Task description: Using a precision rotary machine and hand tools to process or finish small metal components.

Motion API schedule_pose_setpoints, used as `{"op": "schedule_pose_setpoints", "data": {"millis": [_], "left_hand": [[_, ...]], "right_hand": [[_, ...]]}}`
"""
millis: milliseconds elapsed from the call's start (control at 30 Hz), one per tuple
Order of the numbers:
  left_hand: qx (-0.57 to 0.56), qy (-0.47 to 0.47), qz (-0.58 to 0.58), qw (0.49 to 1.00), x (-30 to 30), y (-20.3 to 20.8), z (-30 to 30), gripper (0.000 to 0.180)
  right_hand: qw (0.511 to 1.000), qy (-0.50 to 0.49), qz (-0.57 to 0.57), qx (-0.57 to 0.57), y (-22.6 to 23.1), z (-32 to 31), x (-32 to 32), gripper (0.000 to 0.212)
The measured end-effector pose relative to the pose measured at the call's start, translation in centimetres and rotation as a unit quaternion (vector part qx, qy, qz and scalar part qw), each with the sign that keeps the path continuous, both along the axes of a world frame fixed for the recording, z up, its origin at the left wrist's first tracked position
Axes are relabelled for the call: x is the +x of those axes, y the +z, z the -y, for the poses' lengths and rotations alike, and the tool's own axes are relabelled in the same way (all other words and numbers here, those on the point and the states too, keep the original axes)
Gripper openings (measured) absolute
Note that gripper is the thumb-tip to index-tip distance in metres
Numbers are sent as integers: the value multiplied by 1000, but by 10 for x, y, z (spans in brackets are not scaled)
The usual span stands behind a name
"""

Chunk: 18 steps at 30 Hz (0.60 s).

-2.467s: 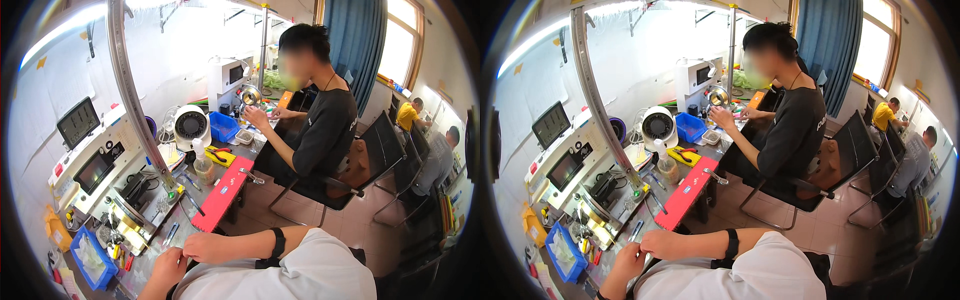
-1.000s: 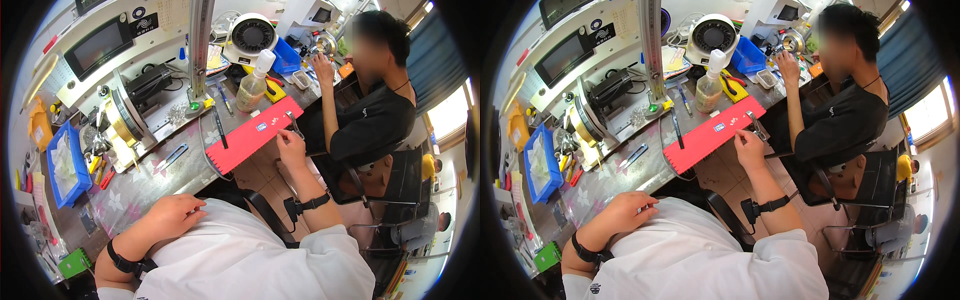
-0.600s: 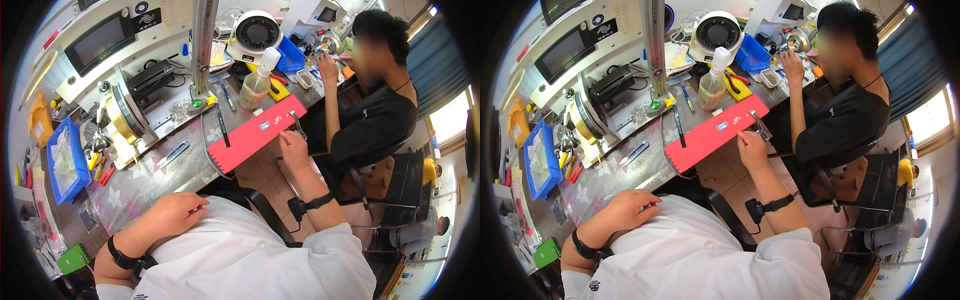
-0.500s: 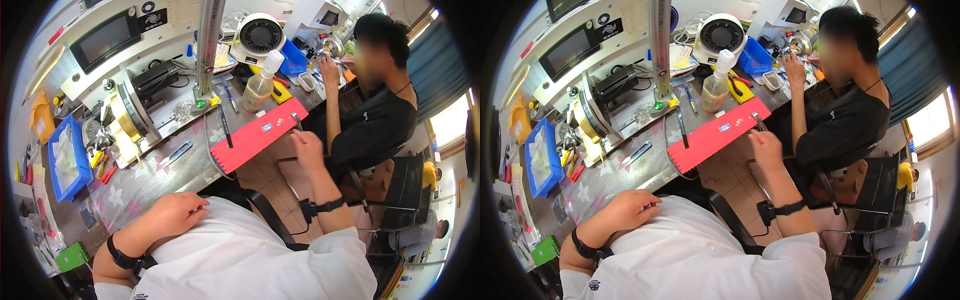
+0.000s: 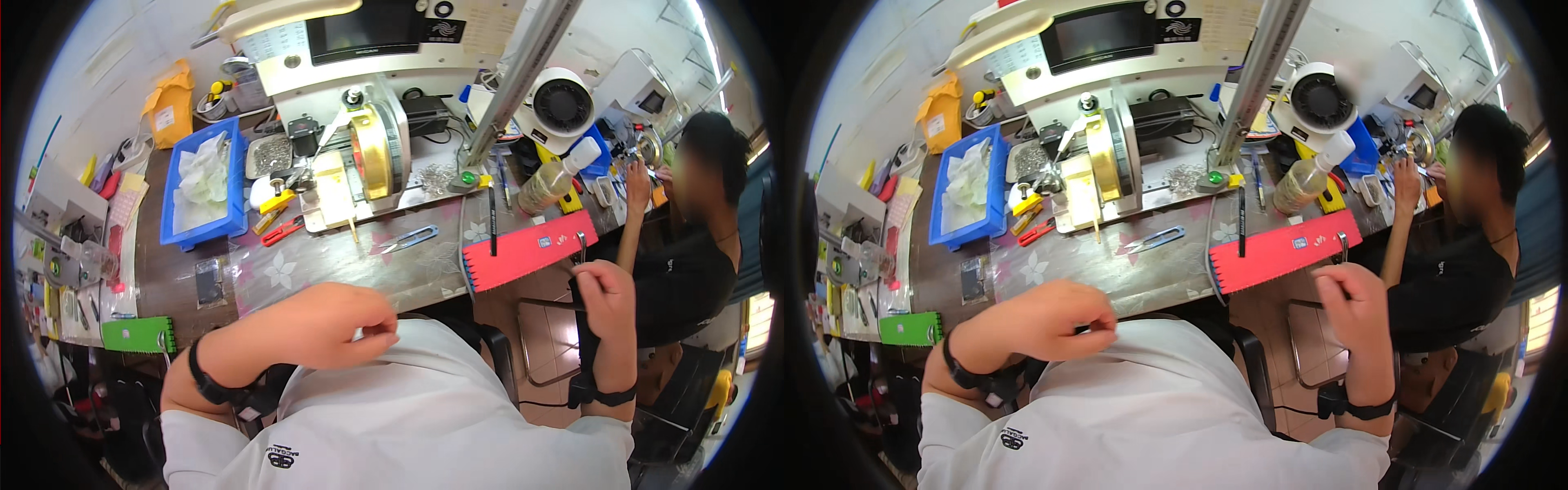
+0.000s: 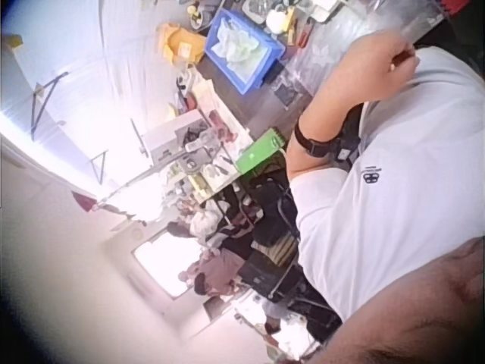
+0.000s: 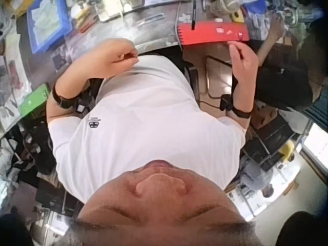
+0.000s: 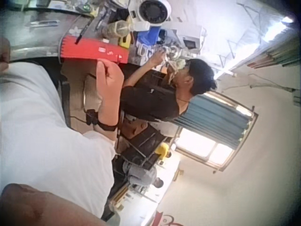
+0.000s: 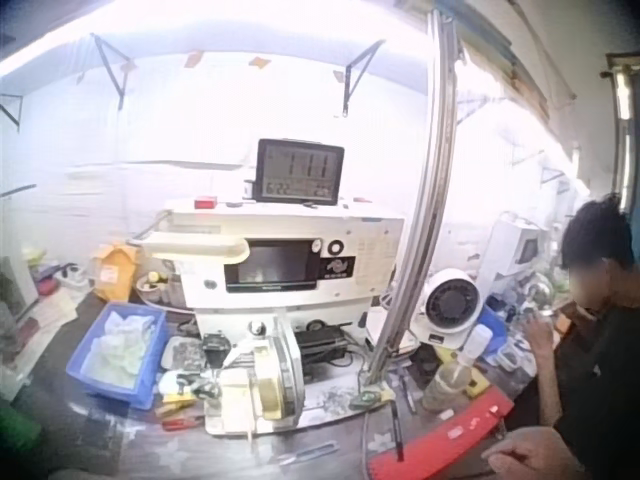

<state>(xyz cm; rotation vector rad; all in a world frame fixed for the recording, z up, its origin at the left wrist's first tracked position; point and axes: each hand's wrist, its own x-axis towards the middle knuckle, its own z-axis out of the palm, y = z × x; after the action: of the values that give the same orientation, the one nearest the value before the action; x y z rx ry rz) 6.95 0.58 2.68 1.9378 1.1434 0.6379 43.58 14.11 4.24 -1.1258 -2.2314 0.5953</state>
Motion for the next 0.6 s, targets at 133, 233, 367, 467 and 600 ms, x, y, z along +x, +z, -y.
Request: {"op": "schedule_pose_setpoints", "data": {"millis": [133,233,367,467,600], "left_hand": [[33,21,-4,999,-22,48,21,6],[204,-76,133,967,-17,72,35,15],[71,-159,401,899,10,61,56,27],[230,-111,532,807,48,57,48,24],[241,-109,641,721,56,39,50,31]], "right_hand": [[992,120,40,5,-2,-2,-65,6],[980,174,81,45,-13,-10,-106,8],[961,189,146,136,-42,-39,-147,11],[949,162,167,212,-71,-66,-166,12],[951,130,155,234,-92,-81,-176,16]]}}
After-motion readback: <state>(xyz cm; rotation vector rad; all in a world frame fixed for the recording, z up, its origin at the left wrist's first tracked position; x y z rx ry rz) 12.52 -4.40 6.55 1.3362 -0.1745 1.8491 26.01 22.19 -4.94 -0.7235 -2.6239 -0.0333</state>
